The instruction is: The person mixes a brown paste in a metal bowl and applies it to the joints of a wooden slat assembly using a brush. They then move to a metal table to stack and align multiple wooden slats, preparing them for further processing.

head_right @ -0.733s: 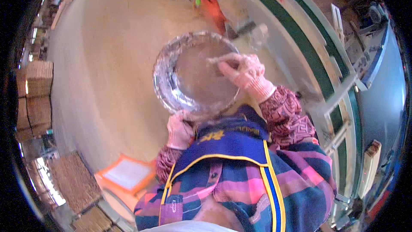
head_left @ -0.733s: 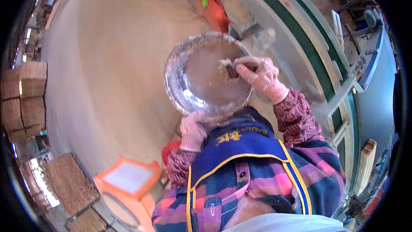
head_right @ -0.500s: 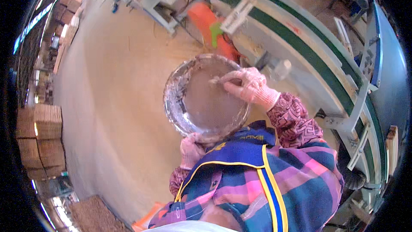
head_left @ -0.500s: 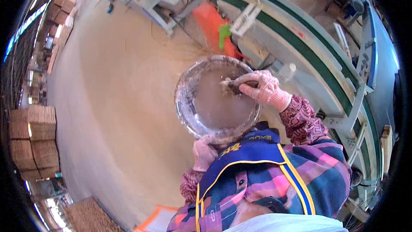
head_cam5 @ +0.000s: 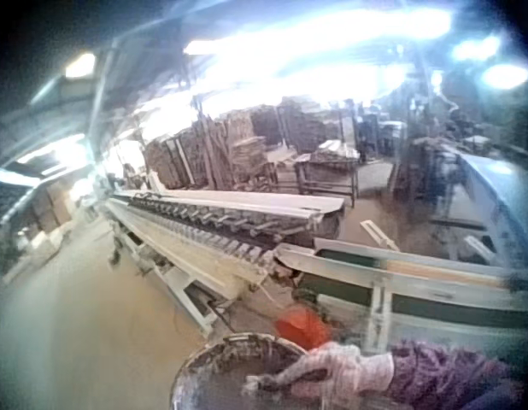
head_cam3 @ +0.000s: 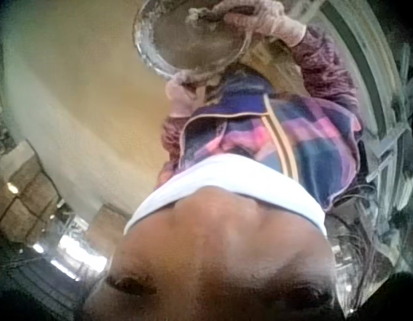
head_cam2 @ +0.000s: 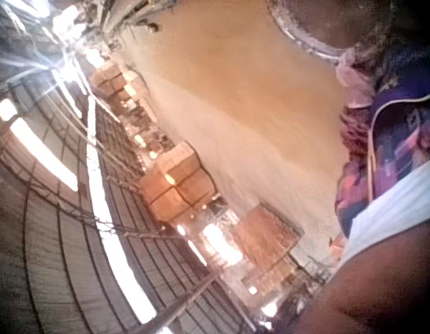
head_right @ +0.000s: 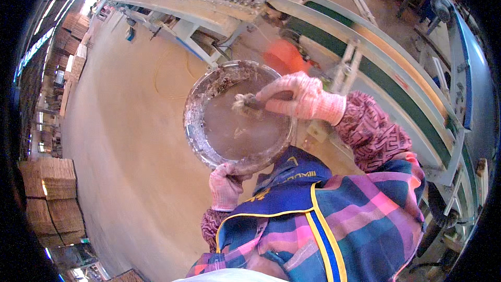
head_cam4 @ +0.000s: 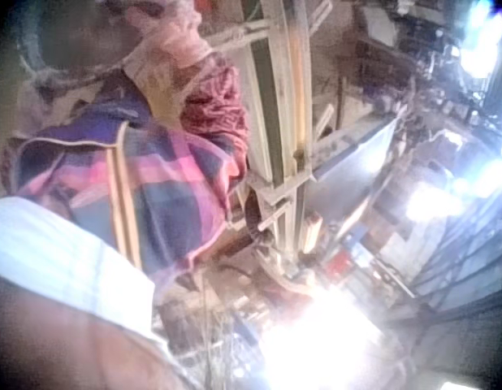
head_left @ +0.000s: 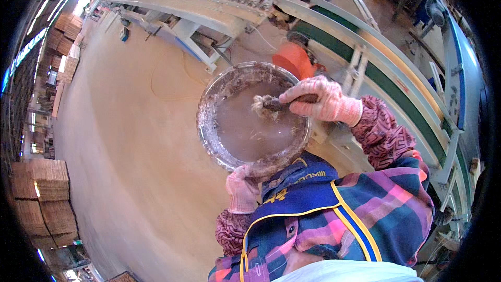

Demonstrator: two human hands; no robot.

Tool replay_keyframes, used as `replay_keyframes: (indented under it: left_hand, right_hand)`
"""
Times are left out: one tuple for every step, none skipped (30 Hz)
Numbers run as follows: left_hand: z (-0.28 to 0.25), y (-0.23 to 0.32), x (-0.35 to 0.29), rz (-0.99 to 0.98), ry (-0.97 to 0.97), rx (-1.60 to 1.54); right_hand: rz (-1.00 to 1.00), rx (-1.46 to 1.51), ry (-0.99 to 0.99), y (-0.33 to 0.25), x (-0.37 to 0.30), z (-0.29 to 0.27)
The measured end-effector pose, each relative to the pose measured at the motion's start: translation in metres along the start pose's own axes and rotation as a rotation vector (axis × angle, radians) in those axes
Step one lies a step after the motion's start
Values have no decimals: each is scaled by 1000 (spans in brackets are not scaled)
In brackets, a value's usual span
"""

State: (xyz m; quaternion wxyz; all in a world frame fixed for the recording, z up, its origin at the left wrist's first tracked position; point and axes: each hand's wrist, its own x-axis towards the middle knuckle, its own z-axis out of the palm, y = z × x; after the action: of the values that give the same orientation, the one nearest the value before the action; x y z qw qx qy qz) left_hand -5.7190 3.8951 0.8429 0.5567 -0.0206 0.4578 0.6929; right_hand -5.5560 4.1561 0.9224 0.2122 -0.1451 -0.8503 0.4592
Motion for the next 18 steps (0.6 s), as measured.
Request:
replay_keyframes:
  left_hand:
    - [-4,28,38,-2,19,-2]
    - [-9,57,80,-13,15,13]
    - [-12,85,124,-24,10,27]
    - [-11,117,168,-33,3,42]
    - [-9,149,211,-45,1,52]
    - [-6,181,252,-57,-3,64]
    - [6,219,294,-67,-7,78]
    - [22,256,333,-106,-16,20]
    - [32,286,377,-12,-48,222]
    - [34,318,418,73,-80,435]
    - [51,343,455,-46,-32,268]
    - [66,379,493,-134,35,117]
    - [64,402,542,-167,-33,104]
    - [53,425,590,-191,-85,80]
    - [45,448,636,-215,-135,56]
    - [54,472,673,-196,-80,85]
    - [54,497,713,-191,-105,109]
    - [51,523,751,-187,-130,132]
  right_hand:
    - [69,18,-28,12,47,-4]
    - [139,33,-55,24,93,-7]
    - [104,-47,-72,50,141,-9]
    - [149,-87,-71,67,187,-14]
    - [197,-128,-68,82,235,-22]
    - [245,-169,-63,99,281,-30]
    - [331,-45,-18,111,331,-46]
    - [414,81,27,124,377,-61]
    - [494,210,74,140,423,-79]
    - [376,111,110,168,465,-89]
    - [420,103,96,188,505,-97]
    - [464,97,82,206,546,-103]
    - [530,76,75,225,580,-110]
    - [515,160,116,249,619,-111]
    - [498,245,159,273,658,-110]
    - [484,333,218,289,692,-114]
    - [462,423,290,304,724,-121]
    - [413,427,399,321,751,-127]
